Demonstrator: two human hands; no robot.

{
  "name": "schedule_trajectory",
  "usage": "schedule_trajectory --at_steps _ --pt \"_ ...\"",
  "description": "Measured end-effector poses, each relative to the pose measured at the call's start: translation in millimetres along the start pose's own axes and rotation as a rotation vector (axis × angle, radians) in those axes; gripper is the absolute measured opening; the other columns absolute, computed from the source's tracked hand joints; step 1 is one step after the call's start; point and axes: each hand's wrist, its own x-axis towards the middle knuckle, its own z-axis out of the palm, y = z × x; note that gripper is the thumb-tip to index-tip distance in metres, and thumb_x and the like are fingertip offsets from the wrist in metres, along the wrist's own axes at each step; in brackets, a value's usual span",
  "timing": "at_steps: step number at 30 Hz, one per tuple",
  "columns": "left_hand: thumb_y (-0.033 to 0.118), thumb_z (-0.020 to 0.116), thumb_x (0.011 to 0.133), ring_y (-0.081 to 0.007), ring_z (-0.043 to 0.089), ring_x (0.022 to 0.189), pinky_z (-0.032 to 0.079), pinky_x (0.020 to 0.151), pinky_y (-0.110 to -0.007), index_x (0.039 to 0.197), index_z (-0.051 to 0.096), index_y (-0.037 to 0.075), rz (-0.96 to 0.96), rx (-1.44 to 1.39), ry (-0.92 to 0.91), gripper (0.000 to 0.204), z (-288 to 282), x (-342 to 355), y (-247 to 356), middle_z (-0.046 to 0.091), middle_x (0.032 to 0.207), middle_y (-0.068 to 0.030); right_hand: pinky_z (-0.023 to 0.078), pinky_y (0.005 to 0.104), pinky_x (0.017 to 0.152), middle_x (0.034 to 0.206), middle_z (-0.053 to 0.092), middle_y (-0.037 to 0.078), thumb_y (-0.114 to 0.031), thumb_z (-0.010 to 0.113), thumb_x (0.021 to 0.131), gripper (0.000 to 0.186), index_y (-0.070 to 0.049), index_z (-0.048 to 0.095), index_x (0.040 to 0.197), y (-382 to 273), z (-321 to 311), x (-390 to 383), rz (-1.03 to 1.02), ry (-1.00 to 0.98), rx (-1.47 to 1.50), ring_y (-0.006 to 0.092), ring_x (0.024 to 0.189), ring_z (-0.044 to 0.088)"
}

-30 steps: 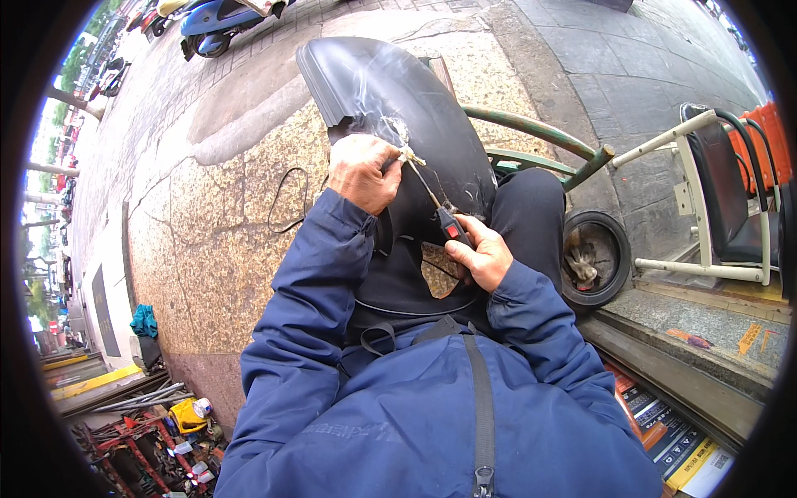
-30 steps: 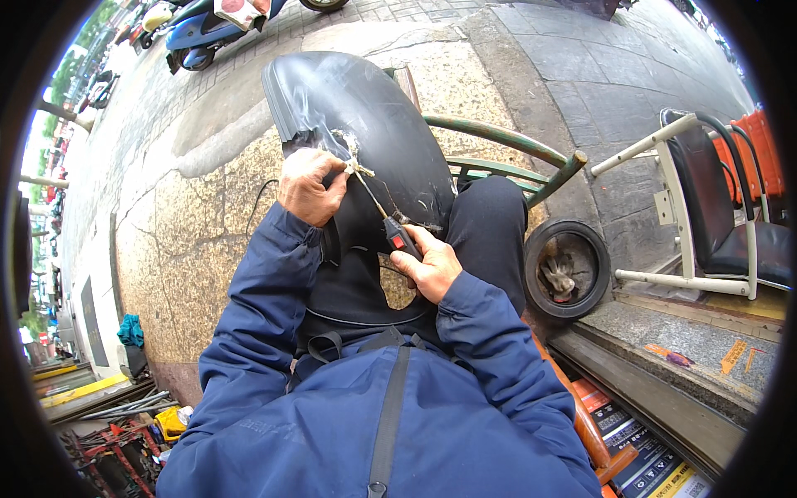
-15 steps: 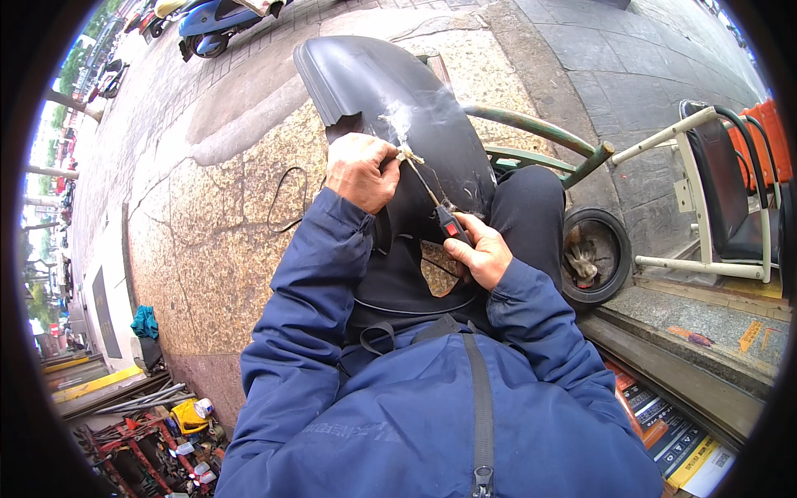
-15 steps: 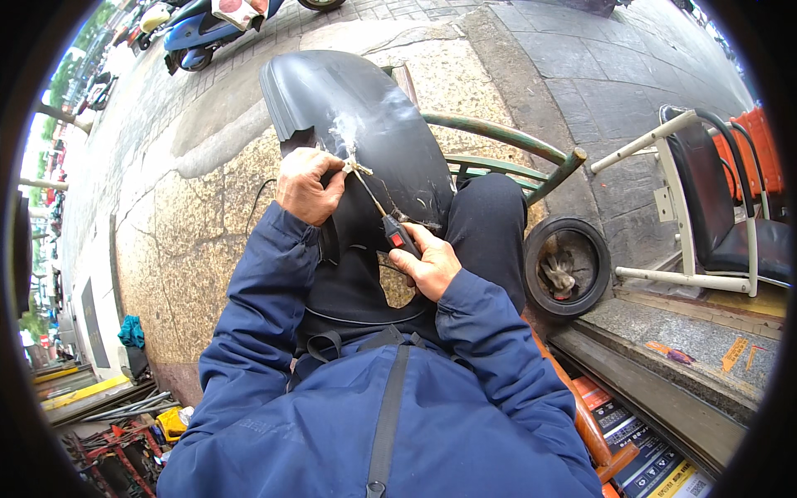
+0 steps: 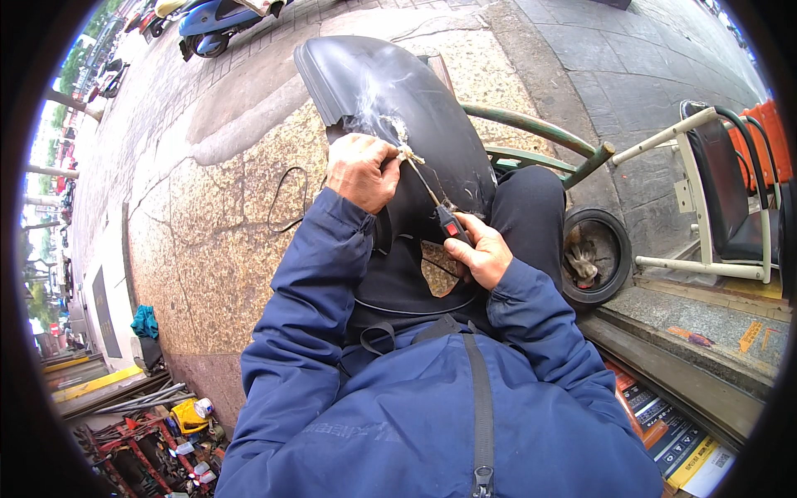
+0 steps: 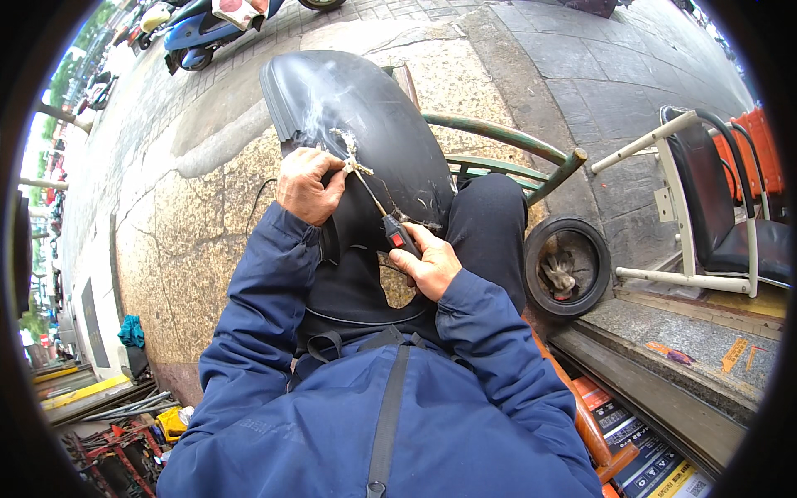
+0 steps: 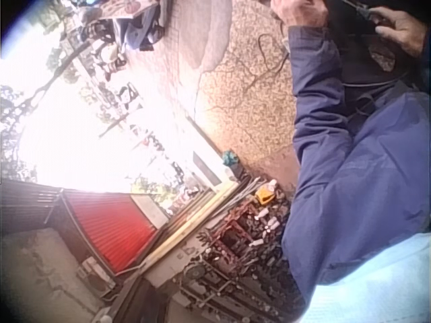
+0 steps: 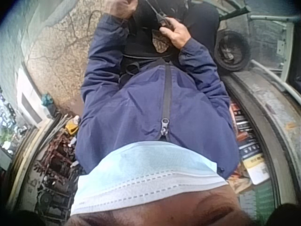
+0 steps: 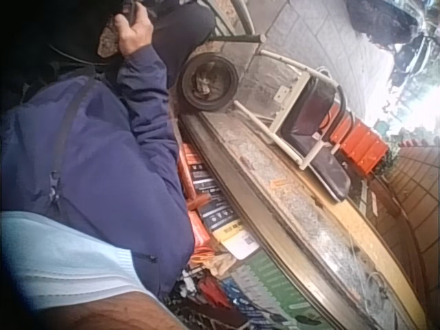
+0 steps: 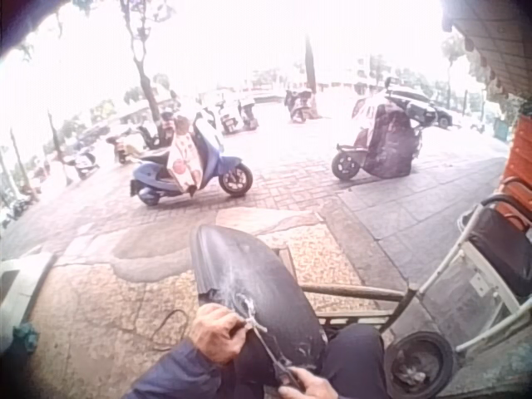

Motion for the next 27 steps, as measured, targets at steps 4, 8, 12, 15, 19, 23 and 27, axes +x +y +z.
schedule_trajectory --at_steps 4,8,12,15,19,23,27 --pt "0.006 0.078 0.076 -0.0321 0.066 0.082 0.05 0.076 -0.042 0.084 0.074 0.007 0.009 0.004 0.01 0.009 0.2 -0.1 0.0 0.07 0.081 -0.0101 0.05 0.028 0.056 0.087 0.068 0.005 -0.019 0.071 0.095 0.05 -0.003 0.057 0.139 1.9 0.9 1.4 -0.017 0.005 0.004 0.0099 0.06 0.059" --pt "0.006 0.079 0.076 -0.032 0.066 0.081 0.05 0.076 -0.042 0.084 0.073 0.007 0.015 0.014 0.009 0.009 0.2 -0.1 -0.1 0.07 0.081 -0.01 0.049 0.0278 0.055 0.085 0.067 0.005 -0.02 0.071 0.095 0.05 -0.003 0.056 0.139 2.8 1.0 1.5 -0.022 0.003 0.011 0.0098 0.06 0.059" --pt "0.006 0.079 0.076 -0.032 0.066 0.081 0.05 0.076 -0.042 0.084 0.073 0.006 0.009 -0.004 0.002 0.009 -0.1 0.5 -0.1 0.07 0.081 -0.0099 0.049 0.0281 0.054 0.083 0.066 0.004 -0.02 0.071 0.096 0.05 -0.003 0.056 0.14 1.9 1.0 1.4 -0.011 -0.001 0.018 0.0097 0.059 0.058" --pt "0.006 0.079 0.076 -0.0321 0.066 0.081 0.05 0.076 -0.042 0.083 0.073 0.006 0.01 -0.004 -0.003 0.009 -0.8 0.8 0.5 0.07 0.081 -0.01 0.048 0.0284 0.053 0.082 0.065 0.004 -0.02 0.071 0.096 0.05 -0.002 0.056 0.14 1.0 0.6 0.8 0.001 -0.007 0.031 0.0097 0.059 0.058" --pt "0.006 0.079 0.076 -0.0323 0.066 0.081 0.05 0.076 -0.042 0.083 0.073 0.006 0.009 -0.003 -0.002 0.009 -1.4 1.0 1.8 0.07 0.081 -0.0104 0.048 0.0285 0.054 0.083 0.065 0.004 -0.019 0.071 0.096 0.049 -0.002 0.056 0.14 1.3 0.7 1.3 0.003 -0.008 0.027 0.0098 0.059 0.058" --pt "0.006 0.079 0.076 -0.0324 0.066 0.081 0.05 0.076 -0.042 0.082 0.073 0.006 0.005 0.005 0.003 0.009 -1.5 1.4 2.6 0.07 0.08 -0.0108 0.049 0.0286 0.054 0.084 0.065 0.004 -0.019 0.071 0.096 0.049 -0.002 0.056 0.14 2.0 0.8 2.5 0.0 -0.005 0.017 0.0101 0.059 0.058" --pt "0.007 0.08 0.076 -0.0324 0.066 0.081 0.05 0.076 -0.042 0.082 0.073 0.006 0.002 0.001 0.006 0.01 -1.6 1.5 3.1 0.069 0.08 -0.0108 0.049 0.0286 0.055 0.084 0.066 0.005 -0.019 0.071 0.097 0.049 -0.002 0.056 0.14 1.2 0.2 1.7 -0.004 -0.012 0.022 0.0103 0.06 0.059"
